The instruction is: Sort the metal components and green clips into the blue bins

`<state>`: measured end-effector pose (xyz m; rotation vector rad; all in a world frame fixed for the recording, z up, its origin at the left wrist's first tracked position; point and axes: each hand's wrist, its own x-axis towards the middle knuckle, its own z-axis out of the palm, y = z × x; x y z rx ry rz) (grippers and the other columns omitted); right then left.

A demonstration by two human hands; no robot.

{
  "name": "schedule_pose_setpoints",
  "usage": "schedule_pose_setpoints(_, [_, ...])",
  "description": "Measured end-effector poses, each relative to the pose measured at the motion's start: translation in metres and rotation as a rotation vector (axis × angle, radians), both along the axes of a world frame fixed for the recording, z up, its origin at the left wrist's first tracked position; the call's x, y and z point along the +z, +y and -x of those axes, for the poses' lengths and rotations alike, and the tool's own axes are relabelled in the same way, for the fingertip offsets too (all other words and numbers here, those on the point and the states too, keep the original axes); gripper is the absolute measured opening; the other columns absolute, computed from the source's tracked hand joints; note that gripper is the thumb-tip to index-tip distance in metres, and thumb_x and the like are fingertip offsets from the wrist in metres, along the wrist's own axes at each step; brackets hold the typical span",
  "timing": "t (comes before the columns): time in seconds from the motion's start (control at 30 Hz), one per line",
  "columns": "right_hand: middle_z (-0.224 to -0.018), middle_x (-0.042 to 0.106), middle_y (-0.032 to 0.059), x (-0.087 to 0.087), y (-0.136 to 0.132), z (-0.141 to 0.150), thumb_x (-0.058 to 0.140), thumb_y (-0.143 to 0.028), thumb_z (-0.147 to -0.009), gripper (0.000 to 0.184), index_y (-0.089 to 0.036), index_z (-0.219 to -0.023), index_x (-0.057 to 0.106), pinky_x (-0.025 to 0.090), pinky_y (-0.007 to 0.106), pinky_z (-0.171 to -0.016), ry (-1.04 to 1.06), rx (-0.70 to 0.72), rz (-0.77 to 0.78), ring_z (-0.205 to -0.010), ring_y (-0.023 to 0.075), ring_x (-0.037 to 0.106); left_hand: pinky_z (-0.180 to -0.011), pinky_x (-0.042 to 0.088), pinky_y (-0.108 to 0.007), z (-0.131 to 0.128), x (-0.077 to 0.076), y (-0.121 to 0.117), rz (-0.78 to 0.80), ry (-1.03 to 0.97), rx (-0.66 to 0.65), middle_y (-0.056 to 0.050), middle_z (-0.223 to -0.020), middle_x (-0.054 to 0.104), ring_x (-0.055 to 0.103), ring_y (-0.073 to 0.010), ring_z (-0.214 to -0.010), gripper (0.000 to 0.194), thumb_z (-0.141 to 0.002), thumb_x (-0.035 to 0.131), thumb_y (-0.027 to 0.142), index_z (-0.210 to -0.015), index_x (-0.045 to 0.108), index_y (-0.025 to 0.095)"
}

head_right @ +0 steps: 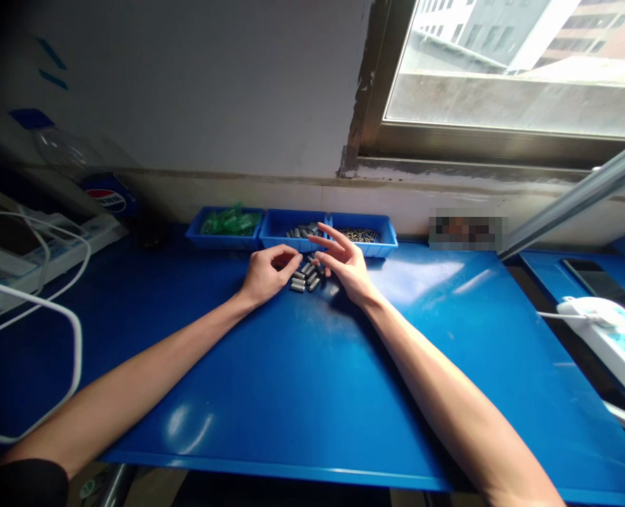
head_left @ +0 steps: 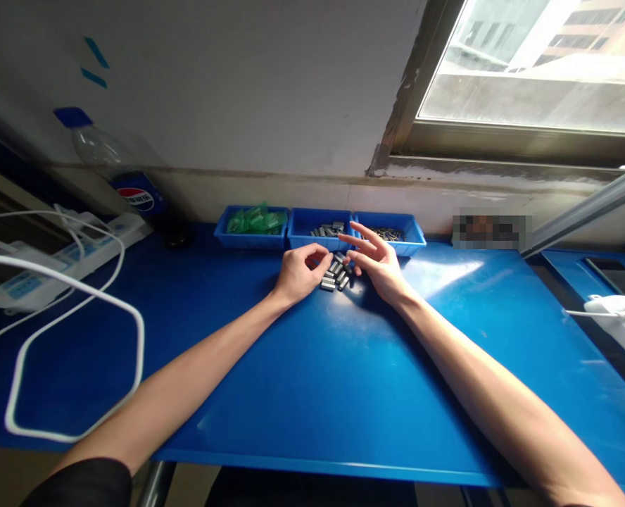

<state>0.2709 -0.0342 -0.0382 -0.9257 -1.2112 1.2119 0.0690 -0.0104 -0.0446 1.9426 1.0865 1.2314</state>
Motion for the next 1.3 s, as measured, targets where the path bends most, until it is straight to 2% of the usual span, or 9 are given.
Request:
schedule_pose_setpoints(0.07, [-0.12,0.079,0.0045,0.0,0.0,0.0,0.084,-0.036,-0.078,0.054,-0.031,-0.13,0.072,0.047,0.027,-0.055,0.032,-0.041,0.002,-0.073,0.0161,0.067,-0.083,0.061,-0.032,0.0,0.001,-0.001,-0.128,0.073,-0.032,-0.006,-0.095,0.081,0.076,-0.0203,-0.086,0.016,-0.095,0.066,0.029,-0.094,0.078,0.017])
schedule_pose_setpoints(0.2, [-0.076,0.075,0.0016,-0.003,0.001,0.0,0.073,-0.032,-0.08,0.017,-0.023,-0.093,0.081,0.04,0.029,-0.048,0.093,-0.185,-0.02,-0.051,0.0127,0.052,-0.112,0.052,-0.043,0.0,0.003,-0.003,-0.298,0.261,-0.251,-0.01,-0.122,0.079,0.068,-0.0261,-0.123,0.03,-0.102,0.057,0.03,-0.117,0.079,0.016])
schedule_pose_setpoints(0.3, [-0.063,0.068,0.0002,-0.005,0.002,0.001,0.07,-0.031,-0.08,0.012,-0.023,-0.081,0.079,0.037,0.029,-0.046,0.108,-0.254,-0.05,-0.046,0.0118,0.046,-0.119,0.045,-0.052,-0.001,0.006,-0.007,-0.311,0.51,-0.353,-0.01,-0.147,0.066,0.053,-0.0308,-0.145,0.04,-0.108,0.047,0.034,-0.135,0.072,0.02])
schedule_pose_setpoints(0.37, [-0.062,0.066,0.0,-0.005,0.003,0.001,0.07,-0.031,-0.081,0.012,-0.023,-0.08,0.079,0.036,0.029,-0.046,0.112,-0.245,-0.051,-0.045,0.0119,0.046,-0.118,0.045,-0.054,-0.002,0.01,-0.009,-0.309,0.634,-0.367,-0.009,-0.154,0.06,0.049,-0.0315,-0.149,0.042,-0.109,0.044,0.034,-0.14,0.07,0.023])
schedule_pose_setpoints(0.57, [-0.063,0.067,0.0011,-0.004,0.005,0.001,0.069,-0.032,-0.081,0.014,-0.022,-0.08,0.078,0.038,0.029,-0.047,0.109,-0.204,-0.04,-0.047,0.0129,0.048,-0.109,0.052,-0.044,0.004,0.021,-0.006,-0.371,0.769,-0.302,-0.009,-0.133,0.074,0.062,-0.0282,-0.127,0.034,-0.105,0.051,0.032,-0.123,0.078,0.022])
schedule_pose_setpoints(0.7, [-0.064,0.068,0.0014,-0.004,0.005,0.0,0.069,-0.03,-0.08,0.014,-0.02,-0.08,0.078,0.038,0.029,-0.049,0.124,-0.195,-0.033,-0.049,0.013,0.049,-0.097,0.058,-0.038,0.007,0.027,-0.002,-0.305,0.814,-0.229,-0.01,-0.123,0.075,0.065,-0.0267,-0.116,0.03,-0.102,0.055,0.027,-0.118,0.08,0.02])
schedule_pose_setpoints(0.9, [-0.064,0.069,0.0014,0.0,0.004,0.001,0.069,-0.031,-0.078,0.013,-0.019,-0.078,0.076,0.039,0.028,-0.049,0.127,-0.198,-0.013,-0.048,0.0126,0.049,-0.09,0.06,-0.035,0.009,0.038,0.0,-0.268,0.842,-0.208,-0.009,-0.119,0.076,0.067,-0.0256,-0.11,0.029,-0.101,0.056,0.027,-0.114,0.081,0.02])
schedule_pose_setpoints(1.13, [-0.064,0.069,0.0014,-0.001,0.006,0.0,0.069,-0.031,-0.079,0.014,-0.02,-0.079,0.077,0.04,0.028,-0.05,0.132,-0.185,-0.005,-0.049,0.0124,0.05,-0.094,0.057,-0.031,0.017,0.043,0.01,-0.301,0.997,-0.275,-0.007,-0.125,0.076,0.069,-0.0244,-0.116,0.042,-0.094,0.053,0.006,-0.121,0.079,0.024])
schedule_pose_setpoints(1.3, [-0.063,0.069,0.0013,-0.002,0.006,-0.001,0.069,-0.031,-0.078,0.015,-0.019,-0.08,0.078,0.04,0.028,-0.05,0.146,-0.178,-0.006,-0.049,0.0119,0.051,-0.095,0.057,-0.026,0.025,0.047,0.015,-0.229,0.978,-0.273,-0.008,-0.121,0.076,0.074,-0.0227,-0.111,0.04,-0.091,0.055,0.006,-0.117,0.081,0.024])
